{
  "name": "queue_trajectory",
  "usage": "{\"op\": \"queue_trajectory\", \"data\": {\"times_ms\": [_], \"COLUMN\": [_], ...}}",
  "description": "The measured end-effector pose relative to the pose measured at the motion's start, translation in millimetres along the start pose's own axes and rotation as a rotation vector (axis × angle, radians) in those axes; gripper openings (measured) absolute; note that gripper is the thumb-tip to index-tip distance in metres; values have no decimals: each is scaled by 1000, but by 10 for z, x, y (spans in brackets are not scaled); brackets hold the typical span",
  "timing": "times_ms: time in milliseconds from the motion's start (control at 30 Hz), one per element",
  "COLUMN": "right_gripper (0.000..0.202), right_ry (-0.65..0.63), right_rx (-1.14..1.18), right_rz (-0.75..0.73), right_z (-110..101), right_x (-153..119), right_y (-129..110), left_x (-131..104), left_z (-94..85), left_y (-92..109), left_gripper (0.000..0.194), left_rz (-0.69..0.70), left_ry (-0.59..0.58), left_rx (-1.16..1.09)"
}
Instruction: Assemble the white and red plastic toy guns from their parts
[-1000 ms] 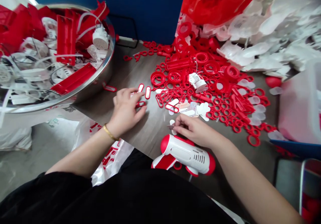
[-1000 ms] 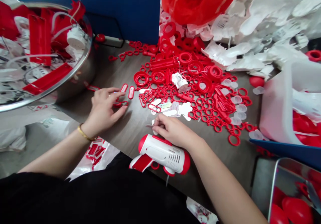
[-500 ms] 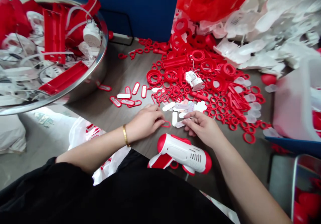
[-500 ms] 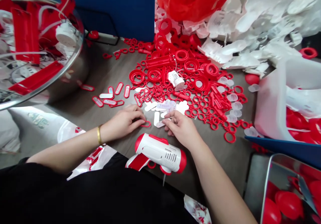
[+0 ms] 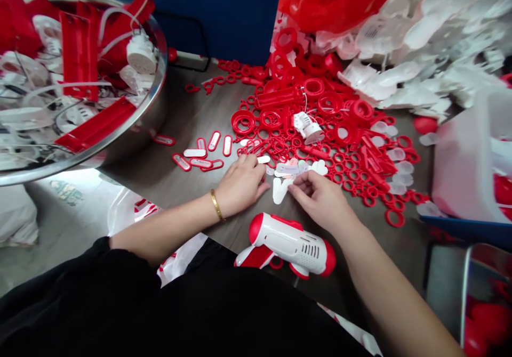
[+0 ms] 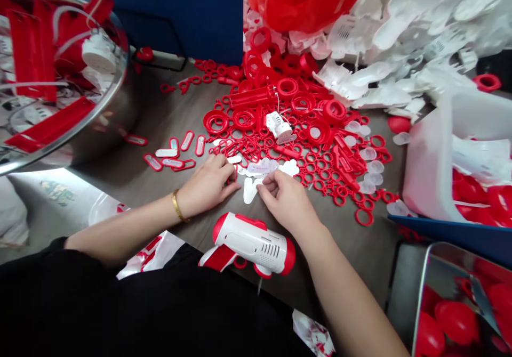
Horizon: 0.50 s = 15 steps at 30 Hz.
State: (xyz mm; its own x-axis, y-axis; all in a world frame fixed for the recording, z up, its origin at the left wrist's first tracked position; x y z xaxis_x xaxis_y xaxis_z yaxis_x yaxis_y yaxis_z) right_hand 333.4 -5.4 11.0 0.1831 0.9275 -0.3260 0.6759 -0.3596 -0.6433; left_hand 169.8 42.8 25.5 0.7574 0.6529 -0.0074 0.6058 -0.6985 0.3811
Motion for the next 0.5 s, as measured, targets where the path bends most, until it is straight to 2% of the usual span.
{"op": "queue_trajectory", "data": {"times_ms": [100,200,267,333,433,500], "right_gripper": [22,16,7,4,11,16], "right_ry": [-61,-146,-135,-112,-106,-89], "right_rx": [-142,-260,-248,-147,13,55], "right_rz": [-163,-270,-288,-303,-367,-405], "right_z": [54,69,17,-54,-147,-202], "right_x": [51,87,83,31,-109,-184], "right_y": [-132,-162,-175,-227,-375,-468], "left_x": [0,-115,-201,-247,-219,-181], "left_z": [-10,-95,-97,-30,83,127], "left_y": [-35,-121,-193,-219,-106,-4], "left_gripper": [11,11,11,9,26,32], "left_rz": [22,28,-29,-116,-187,-212], "left_ry": [0,104,132,110,4,-85], "left_rx": [-7,-194,-475,-845,-1320,-1485]}}
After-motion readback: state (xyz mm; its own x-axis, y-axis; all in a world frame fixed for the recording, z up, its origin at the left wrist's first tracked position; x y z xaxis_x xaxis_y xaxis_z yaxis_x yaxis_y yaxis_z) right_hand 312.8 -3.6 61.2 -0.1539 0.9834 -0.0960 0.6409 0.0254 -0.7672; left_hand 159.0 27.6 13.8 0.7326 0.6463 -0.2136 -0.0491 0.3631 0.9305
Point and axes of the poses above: each hand's wrist, its own x-axis towards the middle knuckle, its own z-axis out of the palm, y = z × x, the point moved 6 cm from there along x, towards the middle knuckle, and after that the axes turned 10 degrees about z, right-handed, at the moved point
